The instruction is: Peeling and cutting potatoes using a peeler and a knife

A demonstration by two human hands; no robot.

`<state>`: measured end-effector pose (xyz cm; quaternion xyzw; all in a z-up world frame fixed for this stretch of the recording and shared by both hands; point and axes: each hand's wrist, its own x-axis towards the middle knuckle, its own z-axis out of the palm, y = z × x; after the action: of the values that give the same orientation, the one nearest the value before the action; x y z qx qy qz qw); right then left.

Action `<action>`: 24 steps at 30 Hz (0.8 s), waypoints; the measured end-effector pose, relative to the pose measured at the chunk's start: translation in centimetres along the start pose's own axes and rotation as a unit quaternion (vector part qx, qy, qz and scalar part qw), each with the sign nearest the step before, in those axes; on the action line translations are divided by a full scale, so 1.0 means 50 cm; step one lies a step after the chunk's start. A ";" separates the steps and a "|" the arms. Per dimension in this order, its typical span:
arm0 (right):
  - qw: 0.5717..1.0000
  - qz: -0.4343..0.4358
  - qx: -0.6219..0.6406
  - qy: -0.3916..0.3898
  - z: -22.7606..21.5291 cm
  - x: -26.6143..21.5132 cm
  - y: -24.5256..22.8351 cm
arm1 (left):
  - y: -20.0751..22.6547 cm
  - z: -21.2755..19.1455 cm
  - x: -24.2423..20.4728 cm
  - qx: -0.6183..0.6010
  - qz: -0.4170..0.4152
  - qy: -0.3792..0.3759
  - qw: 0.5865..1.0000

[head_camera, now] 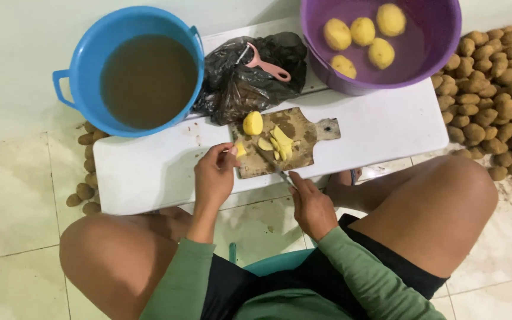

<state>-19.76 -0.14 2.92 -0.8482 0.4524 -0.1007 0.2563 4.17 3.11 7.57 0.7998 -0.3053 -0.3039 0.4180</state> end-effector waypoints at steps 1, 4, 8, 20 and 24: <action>1.000 -0.005 0.000 -0.001 0.008 0.005 0.016 | 0.022 -0.003 -0.009 -0.001 0.000 0.005 1.000; 0.999 -0.012 -0.024 0.045 0.013 0.009 0.048 | 0.072 -0.001 -0.031 -0.016 -0.067 -0.037 0.997; 0.997 0.018 -0.055 0.042 -0.023 0.019 0.039 | 0.060 0.040 -0.026 -0.055 -0.068 -0.071 0.994; 0.989 0.059 -0.103 0.088 -0.050 0.061 0.040 | 0.029 0.085 -0.017 -0.101 -0.004 -0.086 0.991; 0.979 -0.013 -0.090 0.180 0.026 0.059 0.100 | 0.009 0.117 -0.003 -0.048 0.114 -0.008 0.992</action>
<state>-21.13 -4.42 -0.98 -0.8419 0.4869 -0.2138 0.0916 -0.36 0.23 5.25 0.7365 -0.3829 -0.2752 0.4849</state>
